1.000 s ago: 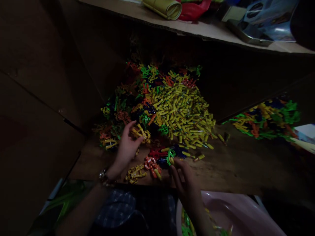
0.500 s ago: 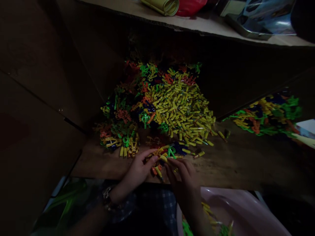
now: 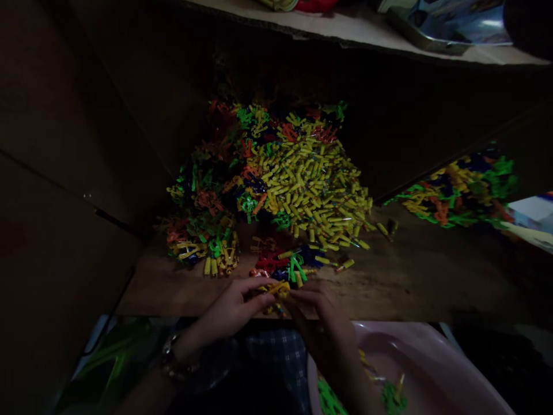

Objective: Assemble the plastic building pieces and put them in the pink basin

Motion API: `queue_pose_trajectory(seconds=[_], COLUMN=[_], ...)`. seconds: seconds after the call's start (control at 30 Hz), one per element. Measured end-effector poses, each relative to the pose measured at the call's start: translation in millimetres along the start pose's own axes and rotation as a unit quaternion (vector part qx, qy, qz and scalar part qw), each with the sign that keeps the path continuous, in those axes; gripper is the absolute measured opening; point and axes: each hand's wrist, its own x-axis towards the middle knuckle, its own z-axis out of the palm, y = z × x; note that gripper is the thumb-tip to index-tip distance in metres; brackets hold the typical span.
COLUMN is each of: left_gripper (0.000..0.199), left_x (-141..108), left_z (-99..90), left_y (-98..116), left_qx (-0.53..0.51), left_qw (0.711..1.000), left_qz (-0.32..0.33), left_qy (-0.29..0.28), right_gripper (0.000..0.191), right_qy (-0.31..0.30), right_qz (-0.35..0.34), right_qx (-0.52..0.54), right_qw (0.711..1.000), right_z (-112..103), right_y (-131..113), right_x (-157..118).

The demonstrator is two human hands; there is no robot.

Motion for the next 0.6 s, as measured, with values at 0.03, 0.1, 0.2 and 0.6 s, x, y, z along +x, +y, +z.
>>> queue_pose_trajectory(seconds=[0.03, 0.1, 0.2, 0.6], left_gripper=[0.028, 0.028, 0.028, 0.014], left_x=[-1.3, -2.8, -3.7, -9.8], left_z=[-1.4, -1.7, 4.0, 18.4], left_y=[1.2, 1.8, -1.5, -25.4], left_qx=[-0.002, -0.007, -0.006, 0.220], left_qw=[1.000, 0.998, 0.996, 0.973], left_qz=[-0.002, -0.004, -0.007, 0.049], left_qy=[-0.026, -0.059, -0.086, 0.041], right_gripper=[0.016, 0.011, 0.013, 0.048], right_qy=[-0.027, -0.098, -0.188, -0.072], right_qz=[0.026, 0.089, 0.196, 0.206], right_qx=[0.040, 0.115, 0.184, 0.022], right_qw=[0.998, 0.985, 0.945, 0.976], right_z=[-4.0, -13.2, -27.1, 9.7], right_y=[1.0, 2.6, 3.4, 56.0], right_x=[0.0, -0.5, -5.0, -18.4])
